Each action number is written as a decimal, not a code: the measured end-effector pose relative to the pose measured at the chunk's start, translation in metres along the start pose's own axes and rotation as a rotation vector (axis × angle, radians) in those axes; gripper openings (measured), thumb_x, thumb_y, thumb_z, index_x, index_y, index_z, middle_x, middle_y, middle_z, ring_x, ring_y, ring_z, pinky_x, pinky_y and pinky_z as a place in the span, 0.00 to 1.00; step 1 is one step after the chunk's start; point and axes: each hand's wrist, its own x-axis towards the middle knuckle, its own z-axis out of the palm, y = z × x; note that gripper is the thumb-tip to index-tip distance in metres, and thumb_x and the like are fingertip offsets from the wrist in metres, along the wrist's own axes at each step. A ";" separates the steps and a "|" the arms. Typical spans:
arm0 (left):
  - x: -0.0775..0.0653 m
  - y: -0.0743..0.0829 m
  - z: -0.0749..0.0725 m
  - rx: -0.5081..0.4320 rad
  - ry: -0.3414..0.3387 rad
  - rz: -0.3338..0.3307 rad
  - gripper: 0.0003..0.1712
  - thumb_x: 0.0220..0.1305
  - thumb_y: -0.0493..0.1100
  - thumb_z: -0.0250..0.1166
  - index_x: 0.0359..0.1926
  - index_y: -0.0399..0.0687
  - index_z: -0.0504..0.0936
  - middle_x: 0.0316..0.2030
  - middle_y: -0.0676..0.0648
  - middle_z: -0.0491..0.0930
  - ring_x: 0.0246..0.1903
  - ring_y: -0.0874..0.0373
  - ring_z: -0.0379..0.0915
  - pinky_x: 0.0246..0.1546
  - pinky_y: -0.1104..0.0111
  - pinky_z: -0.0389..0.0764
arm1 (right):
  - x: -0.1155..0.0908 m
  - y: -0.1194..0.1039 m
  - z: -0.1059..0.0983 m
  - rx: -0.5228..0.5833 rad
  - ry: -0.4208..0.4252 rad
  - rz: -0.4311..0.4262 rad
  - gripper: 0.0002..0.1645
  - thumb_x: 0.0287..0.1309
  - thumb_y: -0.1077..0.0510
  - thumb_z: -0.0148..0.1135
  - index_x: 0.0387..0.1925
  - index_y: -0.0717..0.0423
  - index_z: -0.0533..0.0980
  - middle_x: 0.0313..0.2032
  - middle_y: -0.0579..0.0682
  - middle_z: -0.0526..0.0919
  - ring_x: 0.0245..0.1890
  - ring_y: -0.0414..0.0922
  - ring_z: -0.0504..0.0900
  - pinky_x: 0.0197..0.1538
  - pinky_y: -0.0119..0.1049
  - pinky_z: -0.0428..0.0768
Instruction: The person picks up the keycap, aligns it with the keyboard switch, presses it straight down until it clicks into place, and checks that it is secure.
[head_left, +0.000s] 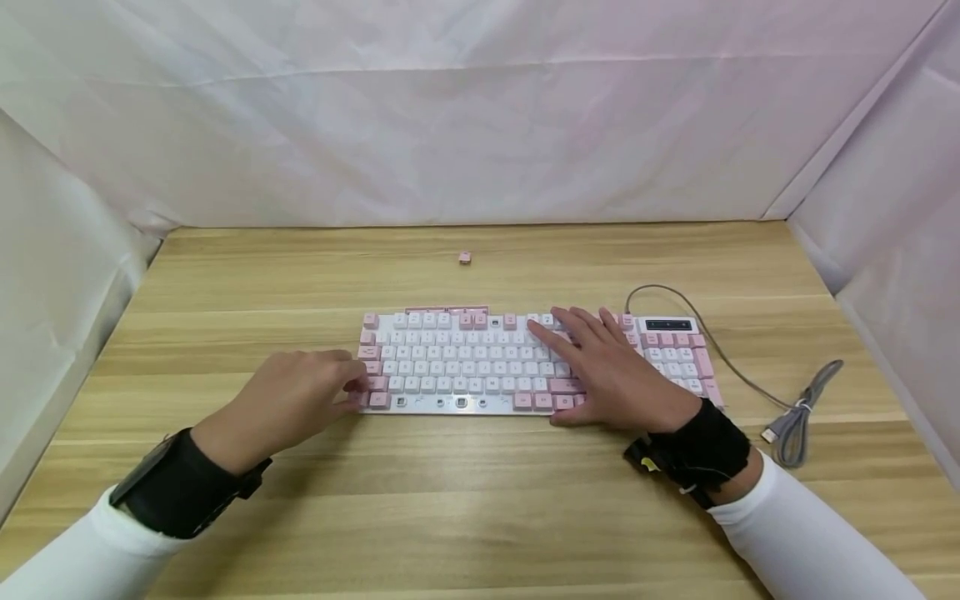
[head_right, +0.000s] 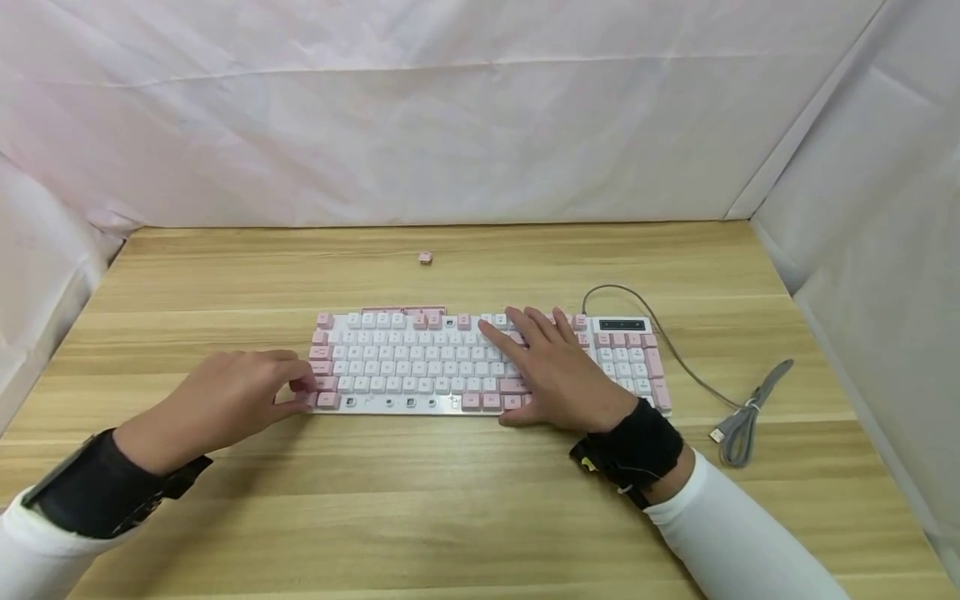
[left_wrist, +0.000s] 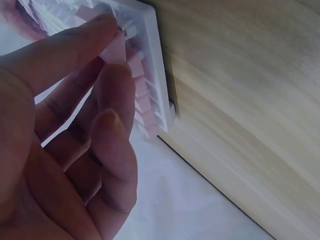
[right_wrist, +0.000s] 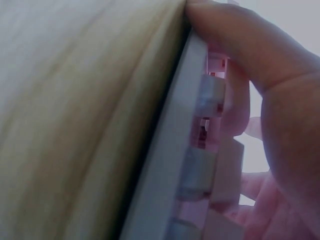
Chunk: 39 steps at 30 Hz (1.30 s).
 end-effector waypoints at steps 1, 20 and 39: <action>0.000 0.000 0.000 0.001 -0.004 -0.004 0.10 0.50 0.40 0.80 0.30 0.54 0.85 0.28 0.56 0.83 0.21 0.69 0.67 0.21 0.73 0.70 | 0.000 0.000 0.000 0.000 0.002 -0.003 0.72 0.41 0.29 0.76 0.80 0.41 0.46 0.77 0.60 0.53 0.77 0.58 0.51 0.74 0.67 0.47; -0.004 0.004 0.003 0.044 0.030 0.038 0.11 0.49 0.38 0.80 0.29 0.51 0.84 0.26 0.55 0.80 0.19 0.69 0.63 0.20 0.75 0.70 | 0.001 -0.001 0.000 -0.008 0.004 -0.004 0.73 0.40 0.29 0.76 0.80 0.41 0.46 0.77 0.60 0.53 0.77 0.58 0.51 0.74 0.67 0.47; -0.002 0.001 0.000 -0.008 -0.006 0.003 0.09 0.50 0.39 0.79 0.30 0.52 0.85 0.27 0.55 0.83 0.20 0.69 0.64 0.22 0.75 0.70 | 0.000 -0.001 0.000 -0.015 -0.015 0.014 0.72 0.41 0.28 0.76 0.80 0.41 0.46 0.77 0.59 0.52 0.77 0.58 0.50 0.75 0.66 0.47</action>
